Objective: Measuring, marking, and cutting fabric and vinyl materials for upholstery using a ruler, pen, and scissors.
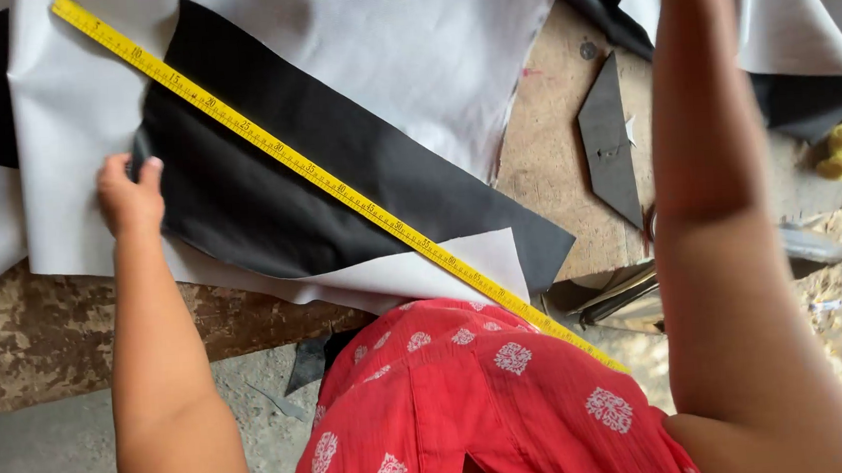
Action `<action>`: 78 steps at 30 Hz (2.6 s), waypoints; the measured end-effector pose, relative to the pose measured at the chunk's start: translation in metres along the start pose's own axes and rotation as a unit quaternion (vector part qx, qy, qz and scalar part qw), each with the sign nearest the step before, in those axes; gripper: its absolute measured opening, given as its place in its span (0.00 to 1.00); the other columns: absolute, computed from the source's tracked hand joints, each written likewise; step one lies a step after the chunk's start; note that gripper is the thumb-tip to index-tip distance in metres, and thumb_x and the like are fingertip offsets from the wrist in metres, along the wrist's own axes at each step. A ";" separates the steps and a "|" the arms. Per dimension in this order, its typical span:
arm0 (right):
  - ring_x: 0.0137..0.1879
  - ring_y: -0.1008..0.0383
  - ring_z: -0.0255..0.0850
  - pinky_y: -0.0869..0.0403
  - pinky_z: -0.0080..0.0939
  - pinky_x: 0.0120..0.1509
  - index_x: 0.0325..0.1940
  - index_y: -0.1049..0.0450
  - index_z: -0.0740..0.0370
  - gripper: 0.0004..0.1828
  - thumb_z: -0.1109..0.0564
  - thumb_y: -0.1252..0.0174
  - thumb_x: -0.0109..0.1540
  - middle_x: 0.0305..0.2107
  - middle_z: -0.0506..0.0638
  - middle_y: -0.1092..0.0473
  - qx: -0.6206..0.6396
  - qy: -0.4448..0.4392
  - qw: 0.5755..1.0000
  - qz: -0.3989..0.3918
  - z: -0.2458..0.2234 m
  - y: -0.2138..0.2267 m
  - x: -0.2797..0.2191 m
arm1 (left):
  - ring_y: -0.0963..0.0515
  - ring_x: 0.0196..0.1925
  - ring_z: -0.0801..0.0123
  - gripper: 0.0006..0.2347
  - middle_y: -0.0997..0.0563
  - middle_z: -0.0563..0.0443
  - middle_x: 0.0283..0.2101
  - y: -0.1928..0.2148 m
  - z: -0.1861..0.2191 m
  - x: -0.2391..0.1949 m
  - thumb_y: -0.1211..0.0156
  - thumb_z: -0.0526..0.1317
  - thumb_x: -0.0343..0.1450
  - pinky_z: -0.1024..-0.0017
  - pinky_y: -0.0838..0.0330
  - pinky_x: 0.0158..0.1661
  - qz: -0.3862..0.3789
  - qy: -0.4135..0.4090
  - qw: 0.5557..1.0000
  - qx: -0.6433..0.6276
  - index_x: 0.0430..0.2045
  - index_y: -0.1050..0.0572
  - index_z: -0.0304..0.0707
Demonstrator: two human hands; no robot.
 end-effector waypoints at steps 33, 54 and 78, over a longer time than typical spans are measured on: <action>0.36 0.24 0.56 0.24 0.56 0.39 0.36 0.31 0.47 0.15 0.43 0.32 0.62 0.35 0.46 0.34 -0.223 0.070 0.954 0.189 0.115 -0.107 -0.215 | 0.17 0.42 0.61 0.22 0.19 0.55 0.37 -0.058 0.183 -0.232 0.28 0.40 0.63 0.63 0.22 0.45 -0.412 -0.361 0.828 -0.123 0.53 0.23 0.51; 0.43 0.23 0.59 0.24 0.57 0.43 0.51 0.22 0.45 0.22 0.50 0.29 0.52 0.42 0.47 0.30 -0.142 0.204 0.966 -0.070 0.114 -0.067 -0.264 | 0.46 0.78 0.53 0.22 0.39 0.58 0.74 -0.107 0.238 -0.346 0.30 0.44 0.63 0.46 0.44 0.70 -0.349 -0.758 0.549 0.049 0.53 0.21 0.66; 0.38 0.23 0.56 0.24 0.48 0.42 0.55 0.17 0.52 0.20 0.57 0.28 0.58 0.40 0.55 0.28 -0.030 0.140 0.989 -0.036 0.152 -0.117 -0.348 | 0.50 0.78 0.43 0.37 0.47 0.36 0.74 -0.025 0.080 -0.098 0.36 0.61 0.74 0.39 0.49 0.71 -0.037 -0.074 0.996 0.022 0.74 0.47 0.48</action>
Point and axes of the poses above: each hand's wrist, its own x-axis towards the middle knuckle, its own y-axis out of the back of the hand, z = x × y, the point moved 1 cm from there along x, towards the middle knuckle
